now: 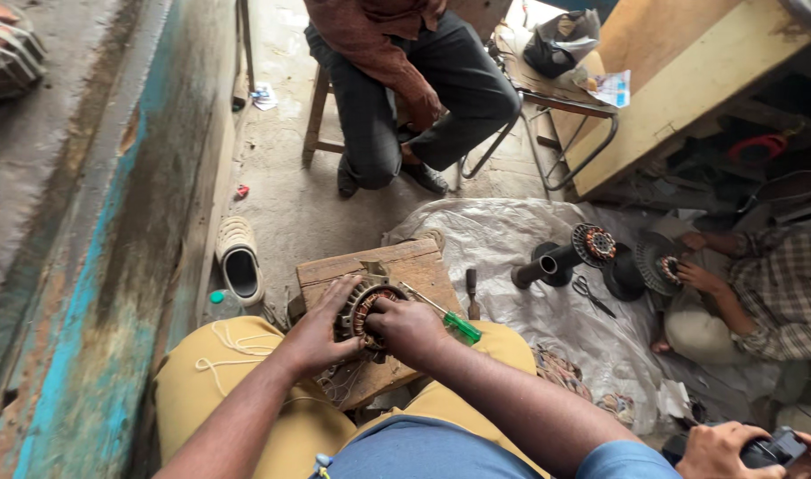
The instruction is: The person sits on the floor and works on a motor stator placed on a small wooden stool. They use a screwdriver to adjust the copper windings and tie them with a white string. Another person is visible in the background working on a similar component.
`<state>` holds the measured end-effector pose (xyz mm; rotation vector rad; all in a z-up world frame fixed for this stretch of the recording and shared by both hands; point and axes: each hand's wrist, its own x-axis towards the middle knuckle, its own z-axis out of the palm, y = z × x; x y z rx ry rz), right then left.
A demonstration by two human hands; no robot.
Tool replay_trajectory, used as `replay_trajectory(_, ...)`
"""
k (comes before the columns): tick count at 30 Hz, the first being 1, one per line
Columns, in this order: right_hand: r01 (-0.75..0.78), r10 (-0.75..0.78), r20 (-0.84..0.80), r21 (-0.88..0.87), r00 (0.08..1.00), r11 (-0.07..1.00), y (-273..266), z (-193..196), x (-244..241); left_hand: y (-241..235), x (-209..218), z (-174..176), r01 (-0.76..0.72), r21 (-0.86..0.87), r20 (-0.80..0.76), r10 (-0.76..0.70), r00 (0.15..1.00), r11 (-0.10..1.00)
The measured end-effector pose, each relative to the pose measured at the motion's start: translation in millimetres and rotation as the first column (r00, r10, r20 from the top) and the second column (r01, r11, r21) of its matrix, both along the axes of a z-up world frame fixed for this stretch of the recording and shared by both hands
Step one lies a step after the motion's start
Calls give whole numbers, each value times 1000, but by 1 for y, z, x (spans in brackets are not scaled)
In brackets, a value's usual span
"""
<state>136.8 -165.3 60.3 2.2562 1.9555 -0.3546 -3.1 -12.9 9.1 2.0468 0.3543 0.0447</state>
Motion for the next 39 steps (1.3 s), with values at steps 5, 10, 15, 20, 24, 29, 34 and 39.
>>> replay_trajectory(5, 45, -46, -19, -46, 999, 998, 1, 4, 0, -1, 1, 5, -13, -16, -17, 12, 1000, 1000)
replay_trajectory(10, 54, -56, -34, -64, 998, 996, 3, -2, -1, -1, 1, 10, -11, -3, -21, 11, 1000, 1000)
replay_trajectory(15, 13, -14, -29, -44, 999, 999, 2, -10, -3, -3, 0, 11, -30, -46, -95, 26, 995, 999)
replay_trajectory(20, 79, -83, -42, -94, 996, 992, 8, -4, 0, 1, 1, 9, -27, -41, -33, 26, 999, 999)
replay_trajectory(24, 133, -138, -14, -187, 990, 973, 21, -2, 1, 10, 4, -2, -34, -69, 5, 35, 999, 997)
replay_trajectory(29, 56, -61, -7, -272, 998, 961, 52, -4, 12, 27, 15, -19, -84, -323, -41, 75, 996, 943)
replay_trajectory(34, 31, -30, 8, -369, 1000, 929, 82, -7, 19, 39, 21, -38, -180, -528, -119, 138, 983, 830)
replay_trajectory(39, 14, -21, -13, -432, 1000, 902, 98, -12, 22, 43, 20, -56, -172, -584, -54, 174, 983, 793)
